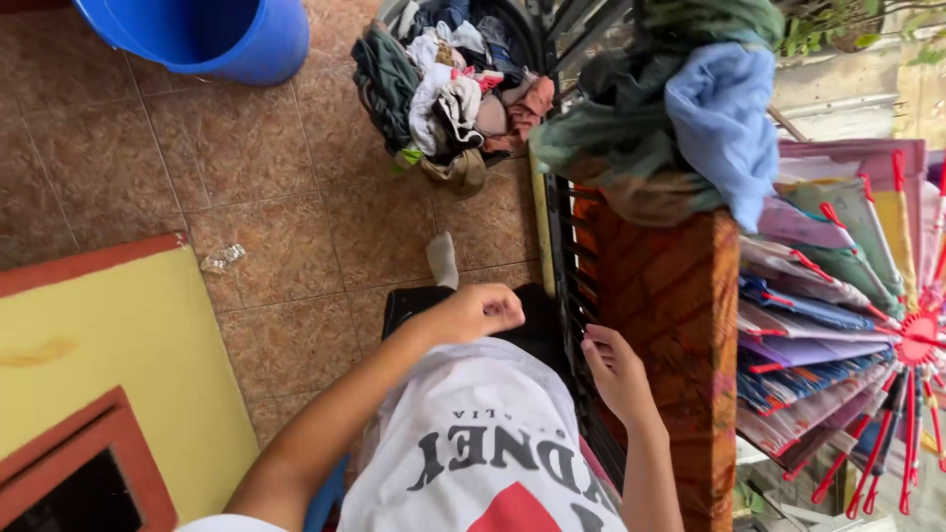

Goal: The recorder takes small items of laundry from a basin and hangs them on a circular multi-clip drying rack.

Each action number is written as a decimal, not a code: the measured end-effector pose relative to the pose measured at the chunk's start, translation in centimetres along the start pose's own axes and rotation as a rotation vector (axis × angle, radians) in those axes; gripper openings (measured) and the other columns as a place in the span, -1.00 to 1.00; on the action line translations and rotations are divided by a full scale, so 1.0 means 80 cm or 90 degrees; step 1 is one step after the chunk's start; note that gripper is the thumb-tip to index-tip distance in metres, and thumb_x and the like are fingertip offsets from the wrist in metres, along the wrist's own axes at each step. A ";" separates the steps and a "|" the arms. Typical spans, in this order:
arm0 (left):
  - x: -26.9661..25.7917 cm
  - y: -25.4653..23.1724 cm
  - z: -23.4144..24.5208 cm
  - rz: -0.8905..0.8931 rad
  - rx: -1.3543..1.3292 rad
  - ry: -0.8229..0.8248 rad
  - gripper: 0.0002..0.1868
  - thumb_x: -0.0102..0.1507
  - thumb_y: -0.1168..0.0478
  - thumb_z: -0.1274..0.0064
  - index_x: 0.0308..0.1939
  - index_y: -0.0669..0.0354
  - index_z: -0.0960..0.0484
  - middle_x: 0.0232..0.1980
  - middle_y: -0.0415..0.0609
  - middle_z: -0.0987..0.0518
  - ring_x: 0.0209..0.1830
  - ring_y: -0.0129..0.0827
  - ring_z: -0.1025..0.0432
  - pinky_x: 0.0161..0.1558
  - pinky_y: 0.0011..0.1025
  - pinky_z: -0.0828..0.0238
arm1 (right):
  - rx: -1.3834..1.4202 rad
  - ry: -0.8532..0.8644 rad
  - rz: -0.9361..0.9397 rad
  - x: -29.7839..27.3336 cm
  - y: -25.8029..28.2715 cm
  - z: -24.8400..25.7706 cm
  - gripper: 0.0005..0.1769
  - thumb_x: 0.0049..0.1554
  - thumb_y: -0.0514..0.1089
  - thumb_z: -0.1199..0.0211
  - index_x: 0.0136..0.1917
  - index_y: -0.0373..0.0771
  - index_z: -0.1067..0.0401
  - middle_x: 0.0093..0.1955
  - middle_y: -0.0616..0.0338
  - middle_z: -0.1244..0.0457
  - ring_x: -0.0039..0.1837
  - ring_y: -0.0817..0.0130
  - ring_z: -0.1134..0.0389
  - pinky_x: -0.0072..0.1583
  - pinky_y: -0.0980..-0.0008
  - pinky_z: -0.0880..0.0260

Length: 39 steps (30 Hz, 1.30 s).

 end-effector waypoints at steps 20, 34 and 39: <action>0.024 0.311 0.365 1.133 0.479 -0.348 0.19 -0.05 -0.47 -0.27 0.44 0.11 -0.20 0.42 0.16 -0.31 0.35 0.06 -0.26 0.30 0.06 -0.21 | -0.320 -0.066 0.155 0.905 -0.273 -0.438 -0.84 0.32 -0.20 -0.23 0.14 -0.29 -0.39 0.06 -0.17 -0.32 0.15 -0.14 -0.37 0.17 -0.03 -0.36; 0.057 0.334 0.423 0.980 0.391 -0.310 0.09 0.02 -0.33 -0.32 0.38 0.16 -0.15 0.42 0.29 -0.17 0.37 0.20 -0.14 0.30 0.06 -0.07 | -0.013 -0.149 0.028 0.863 -0.037 -0.377 -0.57 0.36 -0.04 -0.31 0.38 -0.30 -0.39 0.32 -0.09 -0.30 0.32 0.07 -0.34 0.38 0.18 -0.34; 0.230 0.308 0.484 0.370 0.098 -0.529 -0.26 0.38 0.07 -0.07 0.50 0.33 -0.10 0.55 0.28 -0.14 0.58 0.13 -0.08 0.49 -0.02 -0.06 | 0.621 -0.045 -0.068 0.713 0.105 -0.347 -0.16 0.21 0.14 -0.28 0.59 -0.20 -0.05 0.58 0.06 -0.08 0.60 0.03 -0.10 0.59 -0.07 -0.14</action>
Point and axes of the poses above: each hand's wrist, its own x-axis towards the middle knuckle, its own z-axis out of the back of the hand, y = z × x, the point moved 7 cm from there along x, towards the middle knuckle
